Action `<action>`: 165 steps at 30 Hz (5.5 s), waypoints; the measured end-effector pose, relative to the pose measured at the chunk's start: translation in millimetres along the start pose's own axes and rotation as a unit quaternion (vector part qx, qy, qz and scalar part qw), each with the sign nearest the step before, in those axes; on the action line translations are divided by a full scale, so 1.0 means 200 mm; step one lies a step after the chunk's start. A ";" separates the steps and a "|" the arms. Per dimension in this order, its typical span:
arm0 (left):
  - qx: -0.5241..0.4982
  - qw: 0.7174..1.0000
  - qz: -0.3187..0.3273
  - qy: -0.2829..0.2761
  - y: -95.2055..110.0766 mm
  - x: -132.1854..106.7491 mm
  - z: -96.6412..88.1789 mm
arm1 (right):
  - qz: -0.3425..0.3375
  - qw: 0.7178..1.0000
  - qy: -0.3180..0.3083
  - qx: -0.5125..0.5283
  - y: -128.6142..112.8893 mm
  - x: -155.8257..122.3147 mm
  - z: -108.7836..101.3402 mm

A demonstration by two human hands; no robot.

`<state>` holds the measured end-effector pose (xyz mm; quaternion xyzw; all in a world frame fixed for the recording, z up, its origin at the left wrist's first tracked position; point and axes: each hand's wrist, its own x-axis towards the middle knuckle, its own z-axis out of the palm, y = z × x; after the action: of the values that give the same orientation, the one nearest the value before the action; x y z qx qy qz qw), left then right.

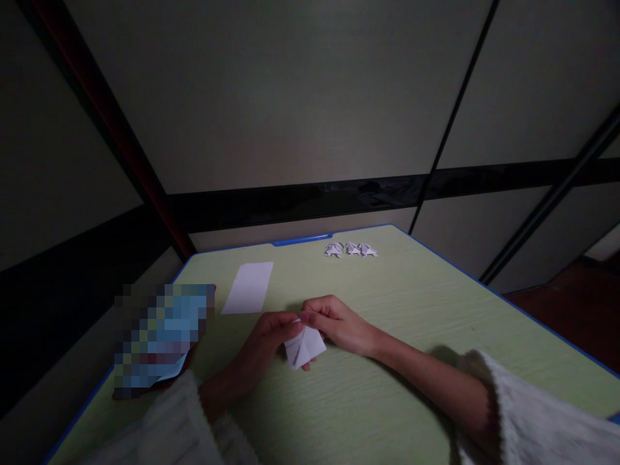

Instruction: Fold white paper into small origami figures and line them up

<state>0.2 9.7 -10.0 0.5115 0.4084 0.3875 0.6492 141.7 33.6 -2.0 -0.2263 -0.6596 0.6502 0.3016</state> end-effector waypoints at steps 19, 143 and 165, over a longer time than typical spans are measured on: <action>0.167 0.968 0.114 0.146 0.02 0.01 -0.01 | -0.034 0.988 0.086 -0.121 0.04 0.02 -0.03; 0.028 0.994 0.023 0.102 -0.03 0.03 -0.01 | -0.059 0.992 0.113 -0.001 0.04 0.04 -0.08; 0.015 0.995 0.005 0.103 -0.01 0.03 0.00 | -0.098 0.989 0.059 -0.091 0.03 0.03 -0.09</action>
<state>3.1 14.6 -12.3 0.4809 0.4763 0.4353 0.5936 149.6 52.0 -7.3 -0.2255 -0.7161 0.5400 0.3805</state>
